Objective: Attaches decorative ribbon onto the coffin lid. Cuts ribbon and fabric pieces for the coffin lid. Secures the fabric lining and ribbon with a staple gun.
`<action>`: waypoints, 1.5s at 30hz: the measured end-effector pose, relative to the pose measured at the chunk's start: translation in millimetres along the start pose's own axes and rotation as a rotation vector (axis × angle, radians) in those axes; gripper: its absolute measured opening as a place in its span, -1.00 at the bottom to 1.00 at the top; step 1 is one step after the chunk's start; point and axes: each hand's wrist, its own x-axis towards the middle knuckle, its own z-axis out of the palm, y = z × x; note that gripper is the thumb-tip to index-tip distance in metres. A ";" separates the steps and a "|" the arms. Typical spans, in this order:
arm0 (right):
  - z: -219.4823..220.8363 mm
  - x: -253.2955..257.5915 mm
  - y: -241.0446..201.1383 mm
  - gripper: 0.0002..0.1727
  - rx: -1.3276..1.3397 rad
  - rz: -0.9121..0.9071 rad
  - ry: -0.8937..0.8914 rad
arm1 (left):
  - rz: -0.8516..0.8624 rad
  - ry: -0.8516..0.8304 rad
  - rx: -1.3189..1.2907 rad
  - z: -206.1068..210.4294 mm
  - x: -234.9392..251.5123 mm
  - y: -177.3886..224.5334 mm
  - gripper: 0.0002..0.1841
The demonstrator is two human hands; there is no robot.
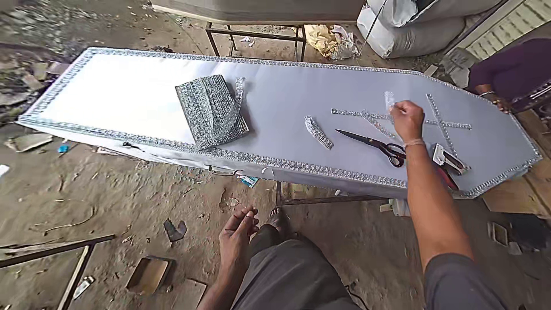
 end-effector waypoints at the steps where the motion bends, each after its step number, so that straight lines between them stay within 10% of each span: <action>1: -17.5 -5.3 -4.5 -0.59 0.102 -0.012 0.089 | 0.004 -0.027 0.006 1.4 -2.0 1.4 -0.85; 6: -91.7 -97.1 -30.2 -0.81 0.622 -0.374 0.416 | 0.152 -0.316 0.167 27.0 -21.3 9.2 -0.83; 13: -45.5 -289.4 -62.6 -0.88 0.745 -0.261 -0.095 | 0.523 -0.883 0.502 114.4 -78.3 6.0 -0.31; 19: 1.6 -372.6 -58.6 -0.75 0.776 0.023 -0.472 | 0.190 -0.811 0.463 139.8 -92.2 -4.6 -0.86; 26: 4.8 -457.7 -28.4 -0.63 1.240 0.387 -0.629 | 0.001 -0.589 0.370 102.9 -51.6 1.5 -0.90; 38: 20.1 -476.1 -95.4 -0.88 1.031 0.505 0.061 | 0.003 -0.880 0.373 45.4 50.6 32.3 -0.80; 45: 68.0 -469.4 -129.6 -0.72 0.442 0.642 -0.382 | 0.303 -1.150 0.541 45.6 91.0 78.9 -0.72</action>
